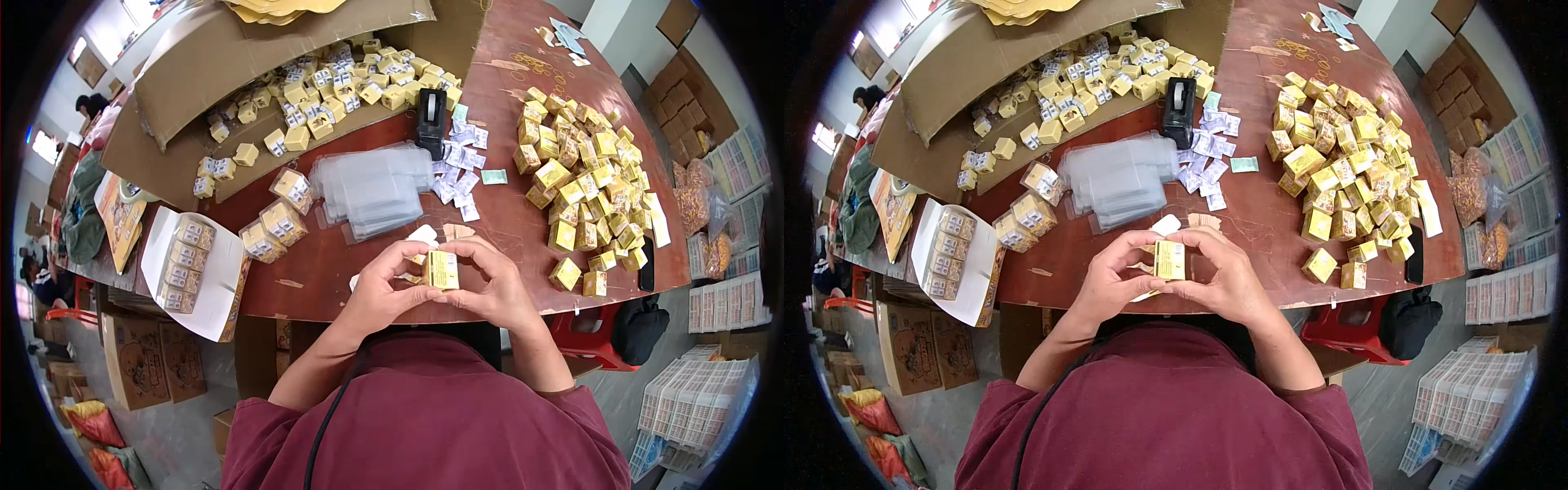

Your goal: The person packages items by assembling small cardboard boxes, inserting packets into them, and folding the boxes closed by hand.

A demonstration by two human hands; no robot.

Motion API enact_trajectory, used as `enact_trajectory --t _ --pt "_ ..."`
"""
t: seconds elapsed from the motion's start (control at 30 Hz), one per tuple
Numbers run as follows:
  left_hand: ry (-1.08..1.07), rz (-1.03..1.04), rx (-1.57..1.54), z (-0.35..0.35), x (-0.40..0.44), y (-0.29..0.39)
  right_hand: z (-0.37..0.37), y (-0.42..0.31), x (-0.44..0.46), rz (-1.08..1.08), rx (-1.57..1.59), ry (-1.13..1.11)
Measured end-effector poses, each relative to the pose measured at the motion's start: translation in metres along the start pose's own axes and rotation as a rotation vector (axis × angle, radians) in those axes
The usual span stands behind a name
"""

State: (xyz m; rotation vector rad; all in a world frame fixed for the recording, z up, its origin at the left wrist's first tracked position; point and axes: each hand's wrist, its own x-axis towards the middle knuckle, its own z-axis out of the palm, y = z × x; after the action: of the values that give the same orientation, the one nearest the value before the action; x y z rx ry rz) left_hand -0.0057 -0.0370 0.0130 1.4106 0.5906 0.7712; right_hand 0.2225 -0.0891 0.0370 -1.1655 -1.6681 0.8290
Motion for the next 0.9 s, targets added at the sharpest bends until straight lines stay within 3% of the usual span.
enact_trajectory --t 0.17,0.27,0.3,0.37,0.43,0.47,0.53,0.57,0.63,0.73,0.77,0.9 --pt "0.030 0.026 0.012 0.001 0.000 -0.013 0.008 0.000 -0.007 0.298 0.540 0.004" --pt "0.096 0.069 -0.121 -0.007 0.007 -0.025 -0.008 0.002 -0.006 0.406 0.351 0.052" --pt "0.138 0.083 -0.201 -0.013 0.009 -0.029 -0.021 0.002 -0.004 0.332 0.228 0.163" --pt "0.292 -0.080 0.185 -0.031 0.009 -0.019 -0.069 0.012 0.000 0.168 -0.289 0.343" --pt "0.230 -0.072 0.940 -0.035 0.008 -0.014 -0.120 0.008 0.011 0.076 -0.571 0.560" --pt "0.197 -0.029 1.015 -0.030 0.008 -0.017 -0.144 -0.002 0.017 0.161 -0.768 0.611" --pt "0.136 0.057 1.168 -0.013 0.007 -0.027 -0.180 0.008 0.025 0.092 -1.152 0.657" --pt "0.139 0.002 1.202 -0.007 0.011 -0.028 -0.184 0.009 0.028 0.085 -1.348 0.693" --pt "0.144 -0.119 1.261 0.005 0.017 -0.030 -0.166 0.005 0.028 0.006 -1.086 0.655" --pt "0.170 -0.122 1.208 0.005 0.021 -0.033 -0.111 0.018 0.016 -0.132 -0.742 0.469" --pt "0.186 -0.113 1.179 0.003 0.021 -0.033 -0.085 0.017 0.011 -0.041 -0.658 0.411" --pt "0.239 -0.109 0.990 -0.012 0.016 -0.021 -0.013 0.042 -0.003 -0.015 -0.396 0.309"
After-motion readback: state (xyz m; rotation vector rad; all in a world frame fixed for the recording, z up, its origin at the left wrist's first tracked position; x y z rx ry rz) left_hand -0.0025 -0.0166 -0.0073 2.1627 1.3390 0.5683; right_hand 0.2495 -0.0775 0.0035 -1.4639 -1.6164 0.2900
